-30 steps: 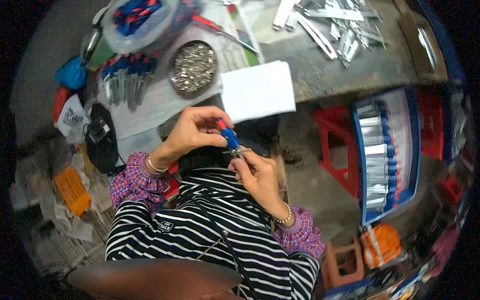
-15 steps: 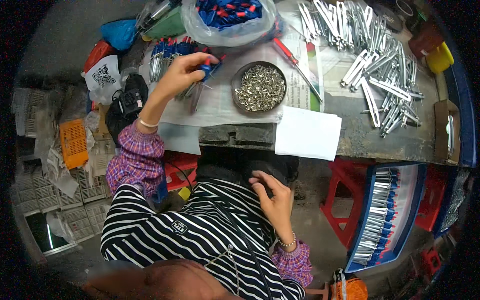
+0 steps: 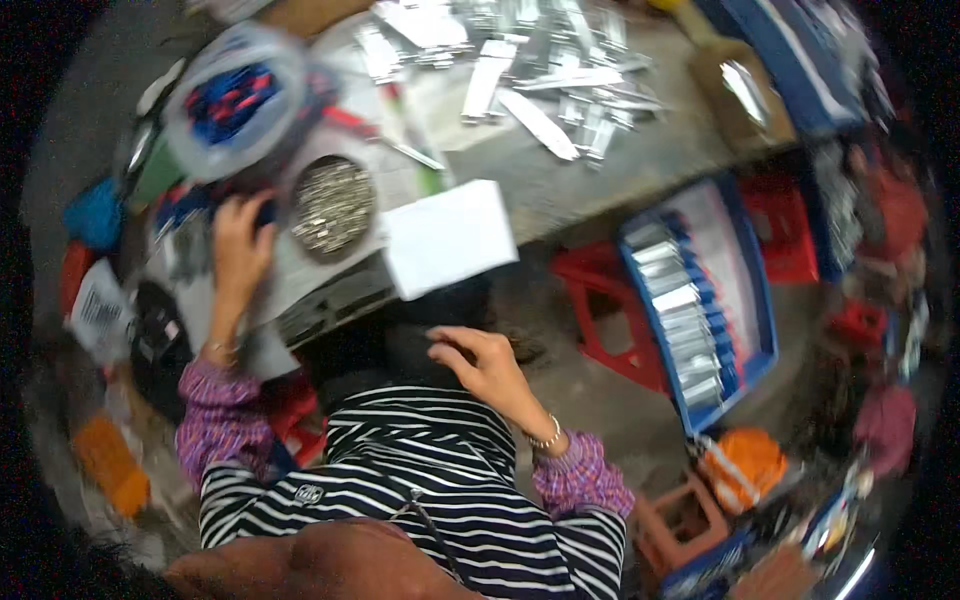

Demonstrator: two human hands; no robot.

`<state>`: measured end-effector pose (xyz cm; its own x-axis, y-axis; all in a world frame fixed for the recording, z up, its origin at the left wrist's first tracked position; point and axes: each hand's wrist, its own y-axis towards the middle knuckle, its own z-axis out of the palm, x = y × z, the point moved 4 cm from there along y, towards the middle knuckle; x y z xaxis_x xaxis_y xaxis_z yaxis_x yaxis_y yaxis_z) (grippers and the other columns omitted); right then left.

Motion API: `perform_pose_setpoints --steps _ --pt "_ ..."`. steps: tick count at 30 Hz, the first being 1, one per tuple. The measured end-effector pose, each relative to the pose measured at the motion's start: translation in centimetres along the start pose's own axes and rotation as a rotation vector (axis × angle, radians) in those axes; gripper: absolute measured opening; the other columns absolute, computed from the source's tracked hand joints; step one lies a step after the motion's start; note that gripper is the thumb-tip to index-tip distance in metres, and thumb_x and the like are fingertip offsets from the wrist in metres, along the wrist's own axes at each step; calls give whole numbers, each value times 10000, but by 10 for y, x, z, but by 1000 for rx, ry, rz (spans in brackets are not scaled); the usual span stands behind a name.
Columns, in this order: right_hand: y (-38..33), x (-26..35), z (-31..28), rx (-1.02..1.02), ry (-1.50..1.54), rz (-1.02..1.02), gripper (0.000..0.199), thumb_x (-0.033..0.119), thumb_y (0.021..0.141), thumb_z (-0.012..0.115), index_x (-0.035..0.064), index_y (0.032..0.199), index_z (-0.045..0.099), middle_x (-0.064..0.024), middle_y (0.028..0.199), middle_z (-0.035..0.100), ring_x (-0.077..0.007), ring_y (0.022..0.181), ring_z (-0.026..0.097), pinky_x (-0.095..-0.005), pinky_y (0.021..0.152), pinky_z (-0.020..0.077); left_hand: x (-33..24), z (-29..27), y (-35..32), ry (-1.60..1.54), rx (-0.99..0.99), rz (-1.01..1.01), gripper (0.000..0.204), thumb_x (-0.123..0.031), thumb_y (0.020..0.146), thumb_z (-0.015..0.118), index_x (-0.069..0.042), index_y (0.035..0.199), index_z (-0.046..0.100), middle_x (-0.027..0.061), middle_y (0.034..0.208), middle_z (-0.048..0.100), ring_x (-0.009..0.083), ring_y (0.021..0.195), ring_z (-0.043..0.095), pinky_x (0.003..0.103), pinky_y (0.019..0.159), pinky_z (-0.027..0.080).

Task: Assembling small metal components and applying a sealant or lubricant to them at a manual workstation.

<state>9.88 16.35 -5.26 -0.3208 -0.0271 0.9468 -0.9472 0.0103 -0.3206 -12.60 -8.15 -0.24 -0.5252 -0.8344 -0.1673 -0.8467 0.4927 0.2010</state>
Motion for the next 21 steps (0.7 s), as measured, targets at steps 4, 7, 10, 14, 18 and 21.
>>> perform_pose_setpoints --steps 4,7,10,14,18,21 --pt "1 21 -70 -177 -17 -112 217 29 846 545 -46 1040 607 -91 862 666 -107 776 627 -222 687 501 0 -7 2 -30 -21 30 395 -47 722 622 -64 1112 564 162 1002 507 355 966 479 398 833 392" --pt "12 46 -146 -526 -264 -172 207 52 829 529 -28 999 616 -66 820 652 -116 728 608 -244 664 478 -7 -17 1 -57 -58 67 352 -24 732 617 -46 1080 575 149 941 512 325 891 503 374 778 407" --pt "48 66 -237 -799 -750 -378 233 97 826 548 4 1026 622 -145 886 668 -202 767 656 -269 706 489 -13 -22 1 -167 -34 25 313 -8 736 617 -32 1046 583 131 859 502 281 786 512 346 704 413" --pt "104 80 -286 -700 -971 -372 380 87 774 590 42 1151 565 -181 1076 614 -294 1007 601 -332 880 457 -18 -16 -2 -229 -11 56 293 31 726 603 -16 1014 586 104 816 495 229 704 512 317 645 413" --pt "135 62 -291 -572 -1131 -546 404 72 755 595 54 1157 551 -170 1080 598 -330 1022 564 -358 880 447 -20 -16 -6 -279 18 54 303 49 717 595 -16 1013 590 95 863 532 200 714 532 290 654 429" --pt "125 64 -279 -690 -1238 -610 235 53 758 576 45 992 598 -140 869 583 -344 850 574 -383 743 469 -27 -19 -3 -333 75 11 301 51 714 593 -13 1009 592 87 897 552 189 729 544 281 659 436"
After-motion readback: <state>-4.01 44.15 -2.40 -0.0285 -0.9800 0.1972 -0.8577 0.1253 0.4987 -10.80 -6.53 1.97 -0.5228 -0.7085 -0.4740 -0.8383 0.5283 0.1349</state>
